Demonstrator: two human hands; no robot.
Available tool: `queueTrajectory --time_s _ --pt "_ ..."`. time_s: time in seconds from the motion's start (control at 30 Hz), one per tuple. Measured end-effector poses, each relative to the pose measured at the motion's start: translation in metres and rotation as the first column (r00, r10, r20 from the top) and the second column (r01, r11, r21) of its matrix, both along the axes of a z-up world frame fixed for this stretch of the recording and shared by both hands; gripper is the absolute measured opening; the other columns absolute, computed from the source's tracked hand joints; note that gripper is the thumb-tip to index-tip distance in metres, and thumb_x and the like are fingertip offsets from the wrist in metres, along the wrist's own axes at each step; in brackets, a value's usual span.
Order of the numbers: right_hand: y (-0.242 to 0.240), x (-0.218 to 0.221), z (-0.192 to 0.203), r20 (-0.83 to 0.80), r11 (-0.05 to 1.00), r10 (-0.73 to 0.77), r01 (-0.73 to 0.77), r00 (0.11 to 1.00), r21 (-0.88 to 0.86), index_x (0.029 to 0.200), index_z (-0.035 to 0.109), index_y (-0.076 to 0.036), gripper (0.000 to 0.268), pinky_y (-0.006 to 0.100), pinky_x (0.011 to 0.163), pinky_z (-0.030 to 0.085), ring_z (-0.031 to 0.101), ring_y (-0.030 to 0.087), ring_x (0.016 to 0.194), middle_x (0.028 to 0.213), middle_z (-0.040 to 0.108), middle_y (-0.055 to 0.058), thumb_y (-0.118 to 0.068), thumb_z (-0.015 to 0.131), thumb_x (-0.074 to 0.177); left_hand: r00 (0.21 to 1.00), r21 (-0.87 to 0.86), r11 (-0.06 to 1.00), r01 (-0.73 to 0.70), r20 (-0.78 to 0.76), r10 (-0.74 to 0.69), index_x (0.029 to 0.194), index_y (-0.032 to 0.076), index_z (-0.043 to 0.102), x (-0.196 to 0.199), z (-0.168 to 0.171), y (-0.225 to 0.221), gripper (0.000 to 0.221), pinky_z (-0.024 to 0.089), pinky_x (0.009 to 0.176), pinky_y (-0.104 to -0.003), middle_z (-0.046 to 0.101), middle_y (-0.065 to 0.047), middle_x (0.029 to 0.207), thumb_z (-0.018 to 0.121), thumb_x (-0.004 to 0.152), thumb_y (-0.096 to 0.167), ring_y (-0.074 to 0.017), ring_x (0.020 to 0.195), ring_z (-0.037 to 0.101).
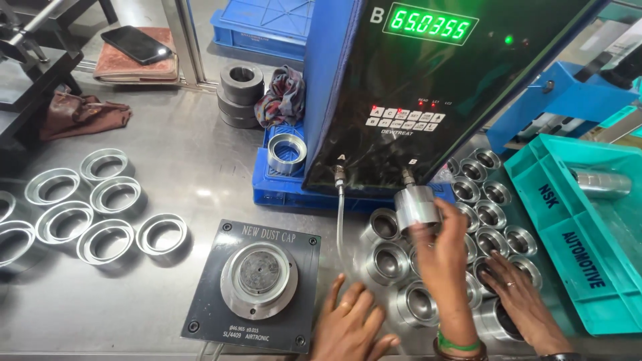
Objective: Measuring and inspecting cylindrical metal parts using an electronic gauge fixture and digital display.
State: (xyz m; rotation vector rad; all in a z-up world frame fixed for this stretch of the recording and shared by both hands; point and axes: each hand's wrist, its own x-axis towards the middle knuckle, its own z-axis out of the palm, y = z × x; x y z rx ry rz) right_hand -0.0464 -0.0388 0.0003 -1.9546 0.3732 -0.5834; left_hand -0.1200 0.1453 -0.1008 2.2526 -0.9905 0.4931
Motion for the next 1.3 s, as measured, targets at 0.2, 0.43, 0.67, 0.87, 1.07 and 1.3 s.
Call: queueTrajectory --time_s 0.2,0.43,0.67,0.87,1.07,1.3 --pt "0.018 0.007 -0.012 0.253 0.754 0.134 0.067 0.958 -0.653 0.142 0.038 0.001 0.074 0.046 0.089 0.055 0.057 0.042 0.122 0.137 0.048 0.029 -0.039 0.073 0.09 0.985 -0.155 0.988 -0.014 0.166 0.04 0.09 0.015 0.064 -0.003 -0.034 0.016 0.034 0.047 0.106 -0.056 0.064 -0.01 0.1 0.063 0.1 0.048 -0.0264 0.108 0.065" --pt "0.011 0.01 -0.016 0.071 0.826 0.155 -0.169 0.985 0.538 0.15 0.017 -0.018 0.077 0.037 0.07 0.061 0.073 0.028 0.083 0.124 0.058 0.021 -0.047 0.061 0.093 0.995 -0.197 0.977 0.085 0.069 -0.073 0.097 0.012 0.065 -0.012 -0.034 0.026 0.027 0.052 0.099 -0.048 0.065 -0.009 0.104 0.064 0.1 0.039 -0.0277 0.107 0.068" --pt "0.011 0.011 -0.019 0.063 0.845 0.16 -0.17 0.985 0.508 0.149 0.016 -0.019 0.079 0.033 0.069 0.061 0.074 0.025 0.084 0.124 0.059 0.02 -0.052 0.061 0.093 0.979 -0.251 0.948 0.195 -0.005 -0.203 0.103 0.01 0.066 -0.017 -0.025 0.028 0.02 0.057 0.092 -0.04 0.066 -0.009 0.108 0.064 0.101 0.03 -0.0288 0.106 0.071" --pt "0.01 0.008 -0.016 0.051 0.844 0.165 -0.168 0.985 0.51 0.149 0.016 -0.02 0.081 0.03 0.067 0.059 0.074 0.024 0.084 0.124 0.06 0.017 -0.054 0.062 0.092 0.902 -0.742 0.645 -0.183 -0.388 -0.191 0.143 0.002 0.048 0.003 0.118 0.02 0.057 0.039 0.116 -0.045 0.05 -0.019 0.14 0.068 0.099 0.032 -0.0325 0.135 0.052" --pt "0.008 0.011 -0.017 0.032 0.848 0.184 -0.176 0.982 0.499 0.148 0.016 -0.021 0.082 0.031 0.066 0.06 0.075 0.023 0.083 0.124 0.059 0.018 -0.056 0.062 0.09 0.758 -0.66 0.475 -0.582 -0.652 0.023 0.154 0.005 0.028 0.052 0.088 -0.028 0.073 0.034 0.113 -0.044 0.031 -0.016 0.151 0.062 0.097 0.035 -0.0296 0.136 0.041" --pt "0.006 0.013 -0.02 0.077 0.842 0.205 -0.216 0.976 0.495 0.147 0.016 -0.02 0.08 0.03 0.067 0.061 0.075 0.024 0.083 0.125 0.058 0.019 -0.055 0.062 0.092 0.683 -0.559 0.529 -0.639 -0.729 0.055 0.154 0.007 0.035 0.05 0.08 -0.021 0.058 0.024 0.118 -0.044 0.043 -0.013 0.158 0.051 0.104 0.031 -0.0273 0.147 0.034"
